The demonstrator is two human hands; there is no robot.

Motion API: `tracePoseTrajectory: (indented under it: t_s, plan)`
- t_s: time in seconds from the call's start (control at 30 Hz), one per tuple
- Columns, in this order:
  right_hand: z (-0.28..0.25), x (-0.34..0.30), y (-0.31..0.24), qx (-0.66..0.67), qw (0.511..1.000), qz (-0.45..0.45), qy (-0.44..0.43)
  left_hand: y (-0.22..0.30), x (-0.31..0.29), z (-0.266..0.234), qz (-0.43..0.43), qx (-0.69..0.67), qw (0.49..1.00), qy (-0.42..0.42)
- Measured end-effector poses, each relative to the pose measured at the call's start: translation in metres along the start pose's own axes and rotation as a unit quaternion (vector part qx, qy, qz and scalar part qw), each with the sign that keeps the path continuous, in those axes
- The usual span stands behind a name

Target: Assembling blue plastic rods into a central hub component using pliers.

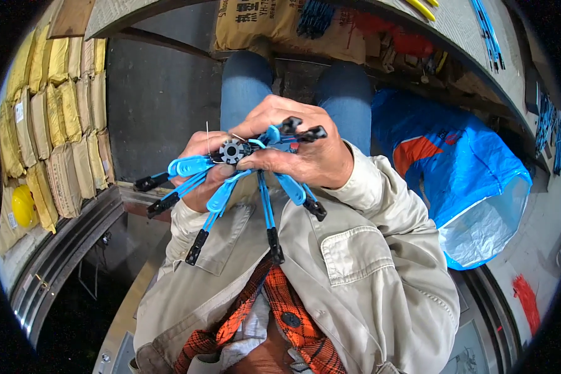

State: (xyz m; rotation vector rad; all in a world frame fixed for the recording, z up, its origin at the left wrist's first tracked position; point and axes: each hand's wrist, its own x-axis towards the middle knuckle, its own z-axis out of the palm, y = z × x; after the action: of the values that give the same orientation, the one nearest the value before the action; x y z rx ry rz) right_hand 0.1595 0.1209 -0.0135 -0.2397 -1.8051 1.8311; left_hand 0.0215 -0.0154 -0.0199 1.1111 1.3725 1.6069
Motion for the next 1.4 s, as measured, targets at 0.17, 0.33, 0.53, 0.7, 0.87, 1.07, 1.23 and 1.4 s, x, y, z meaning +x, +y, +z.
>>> tracePoseTrajectory:
  t_s: [0.17, 0.33, 0.53, 0.7, 0.87, 1.07, 1.23, 1.4]
  plan:
    - [-0.007, -0.001, -0.005, -0.013, 0.998, -0.006, -0.056, 0.027, 0.013, -0.005, -0.187, -0.217, 0.958, 0.002]
    - [-0.003, 0.001, -0.003, -0.014, 0.996, -0.029, -0.084, 0.003, 0.055, -0.042, -0.331, -0.315, 0.866, -0.203]
    - [-0.007, 0.0, -0.004, -0.02, 0.995, -0.032, -0.09, -0.035, 0.094, -0.035, -0.238, -0.265, 0.786, -0.506]
    - [-0.007, 0.002, -0.003, -0.016, 0.996, -0.03, -0.082, -0.03, 0.091, -0.034, -0.106, -0.226, 0.819, -0.516]
    - [-0.005, 0.008, -0.002, -0.026, 0.992, -0.051, -0.11, -0.023, 0.077, -0.038, -0.034, -0.192, 0.877, -0.438]
    - [-0.005, 0.009, 0.001, -0.049, 0.985, -0.071, -0.147, -0.026, 0.069, -0.037, 0.004, -0.193, 0.896, -0.4]
    - [-0.005, 0.009, 0.003, -0.042, 0.984, -0.075, -0.159, -0.029, 0.075, -0.037, -0.013, -0.194, 0.878, -0.438]
    - [0.008, 0.005, -0.016, 0.105, 0.987, 0.116, -0.032, -0.029, 0.088, -0.038, -0.134, -0.201, 0.836, -0.494]
